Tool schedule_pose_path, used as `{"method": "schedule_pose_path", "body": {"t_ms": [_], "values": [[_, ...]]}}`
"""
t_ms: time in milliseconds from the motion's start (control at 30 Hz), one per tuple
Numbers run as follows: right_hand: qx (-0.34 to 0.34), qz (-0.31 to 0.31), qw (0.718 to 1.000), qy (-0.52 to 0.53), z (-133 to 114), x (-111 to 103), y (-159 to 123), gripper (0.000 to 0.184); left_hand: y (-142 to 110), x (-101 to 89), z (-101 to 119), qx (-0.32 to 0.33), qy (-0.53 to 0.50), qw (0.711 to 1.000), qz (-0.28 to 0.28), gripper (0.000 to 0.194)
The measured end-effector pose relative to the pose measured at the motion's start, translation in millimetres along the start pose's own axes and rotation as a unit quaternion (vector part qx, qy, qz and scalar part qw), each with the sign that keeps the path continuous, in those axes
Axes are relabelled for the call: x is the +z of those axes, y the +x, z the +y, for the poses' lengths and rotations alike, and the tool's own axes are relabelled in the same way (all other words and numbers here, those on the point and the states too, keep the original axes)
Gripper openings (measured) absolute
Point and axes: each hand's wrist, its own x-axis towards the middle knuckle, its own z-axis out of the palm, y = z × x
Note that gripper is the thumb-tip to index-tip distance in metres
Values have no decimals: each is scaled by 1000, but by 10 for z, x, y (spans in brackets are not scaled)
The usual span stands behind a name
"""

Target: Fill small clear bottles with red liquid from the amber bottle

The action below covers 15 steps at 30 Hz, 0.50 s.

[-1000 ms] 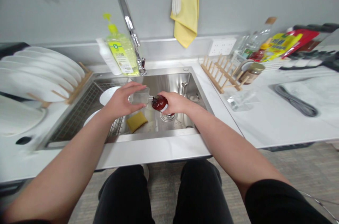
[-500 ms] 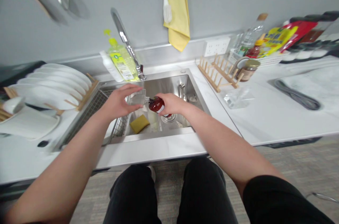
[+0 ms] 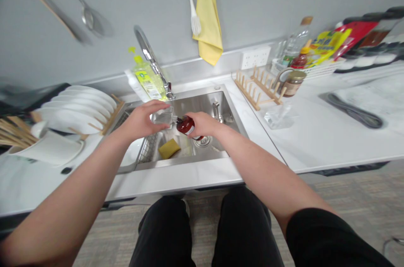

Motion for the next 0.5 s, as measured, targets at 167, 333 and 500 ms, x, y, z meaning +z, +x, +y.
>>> {"method": "schedule_pose_path", "body": {"t_ms": [167,333,500], "values": [[-8,16,1000,9,-35,-25,-8,76,73,-93,60,3,15,1000,-12,67],[-2,27,1000,9,-18,-17,-6,78,118,-160,136,-6,22,999,-28,67],[4,33,999,16,-10,-11,-6,77,174,-182,146,-10,25,999,-32,68]]}}
